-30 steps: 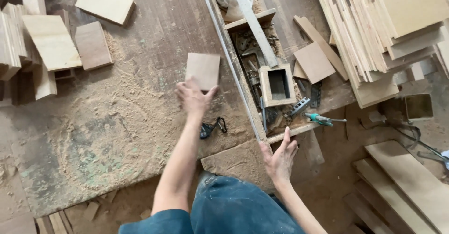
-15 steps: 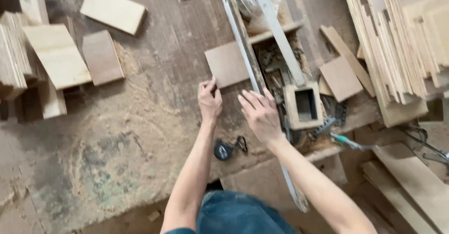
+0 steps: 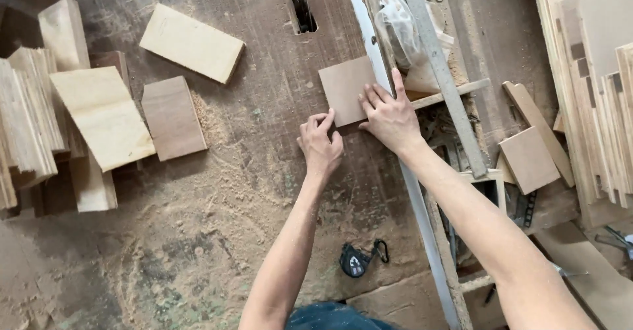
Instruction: Measuring and cutting small wooden boards using a table saw and a tape measure.
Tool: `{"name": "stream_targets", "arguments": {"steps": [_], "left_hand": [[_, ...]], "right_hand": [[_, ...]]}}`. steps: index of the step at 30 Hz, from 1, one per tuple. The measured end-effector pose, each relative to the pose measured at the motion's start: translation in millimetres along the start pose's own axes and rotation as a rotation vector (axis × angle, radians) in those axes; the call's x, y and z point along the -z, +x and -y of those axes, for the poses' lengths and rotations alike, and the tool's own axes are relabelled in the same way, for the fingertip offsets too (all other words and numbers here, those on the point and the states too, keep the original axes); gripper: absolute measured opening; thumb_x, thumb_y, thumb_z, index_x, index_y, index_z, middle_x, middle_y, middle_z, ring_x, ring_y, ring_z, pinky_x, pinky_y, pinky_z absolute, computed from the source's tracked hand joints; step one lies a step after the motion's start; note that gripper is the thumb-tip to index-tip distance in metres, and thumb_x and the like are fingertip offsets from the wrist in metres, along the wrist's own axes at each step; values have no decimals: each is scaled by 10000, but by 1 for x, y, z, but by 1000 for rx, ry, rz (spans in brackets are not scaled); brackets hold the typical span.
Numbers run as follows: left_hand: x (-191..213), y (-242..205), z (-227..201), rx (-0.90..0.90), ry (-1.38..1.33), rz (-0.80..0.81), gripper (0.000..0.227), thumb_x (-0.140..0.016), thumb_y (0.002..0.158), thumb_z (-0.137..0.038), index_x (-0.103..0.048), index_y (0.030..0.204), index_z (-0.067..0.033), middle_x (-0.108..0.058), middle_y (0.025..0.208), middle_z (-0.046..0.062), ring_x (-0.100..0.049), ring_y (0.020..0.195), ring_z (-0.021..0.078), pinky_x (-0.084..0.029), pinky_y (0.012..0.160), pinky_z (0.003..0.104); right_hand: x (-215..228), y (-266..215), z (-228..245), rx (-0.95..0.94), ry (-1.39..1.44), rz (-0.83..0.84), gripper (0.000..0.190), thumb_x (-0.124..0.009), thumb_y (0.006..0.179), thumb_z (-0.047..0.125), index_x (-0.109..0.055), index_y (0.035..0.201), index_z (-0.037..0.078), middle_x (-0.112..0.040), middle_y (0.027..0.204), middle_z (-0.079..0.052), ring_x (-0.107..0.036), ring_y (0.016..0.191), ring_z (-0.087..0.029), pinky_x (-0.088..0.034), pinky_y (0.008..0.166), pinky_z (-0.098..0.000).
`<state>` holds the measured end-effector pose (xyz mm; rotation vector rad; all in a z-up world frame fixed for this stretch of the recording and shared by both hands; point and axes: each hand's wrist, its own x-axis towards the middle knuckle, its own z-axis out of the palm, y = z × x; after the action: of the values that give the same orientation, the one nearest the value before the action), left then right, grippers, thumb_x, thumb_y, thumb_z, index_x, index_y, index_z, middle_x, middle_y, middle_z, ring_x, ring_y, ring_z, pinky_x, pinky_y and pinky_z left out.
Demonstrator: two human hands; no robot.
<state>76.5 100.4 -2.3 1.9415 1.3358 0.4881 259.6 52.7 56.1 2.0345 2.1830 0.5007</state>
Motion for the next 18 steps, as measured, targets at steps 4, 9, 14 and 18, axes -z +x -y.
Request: {"name": "stream_targets", "arguments": {"steps": [4, 9, 14, 18], "left_hand": [[1, 30, 8, -31, -5, 24, 576, -672, 752, -206, -651, 1320, -299, -585, 1170, -58, -538, 1136, 234, -465, 916, 502], [28, 64, 20, -175, -61, -128, 574, -698, 751, -150, -656, 1324, -152, -627, 1087, 61, -622, 1019, 303, -485, 895, 454], [79, 82, 13, -126, -109, -251, 307, -595, 923, -87, -680, 1212, -26, -684, 1039, 161, -591, 930, 250, -482, 834, 365], [60, 142, 30, -113, -85, -217, 217, -618, 921, -125, -718, 1111, -96, -700, 981, 123, -555, 831, 173, -442, 719, 272]], "right_hand": [[-5, 24, -7, -21, -6, 29, 540, -773, 765, 467, -710, 1232, 202, -688, 1295, -58, -571, 1289, -213, -86, 1267, -635], [-23, 62, -19, -54, -40, 59, 527, -725, 829, 488, -689, 1286, 228, -682, 1324, -33, -491, 1399, -218, -8, 1276, -639], [-48, 84, -33, 12, -174, 220, 605, -496, 967, 547, -536, 1468, 211, -546, 1507, -26, -420, 1474, -261, 41, 1217, -683], [-55, 95, -39, 28, -235, 232, 644, -433, 976, 612, -484, 1506, 250, -535, 1501, -4, -409, 1474, -260, 77, 1211, -687]]}}
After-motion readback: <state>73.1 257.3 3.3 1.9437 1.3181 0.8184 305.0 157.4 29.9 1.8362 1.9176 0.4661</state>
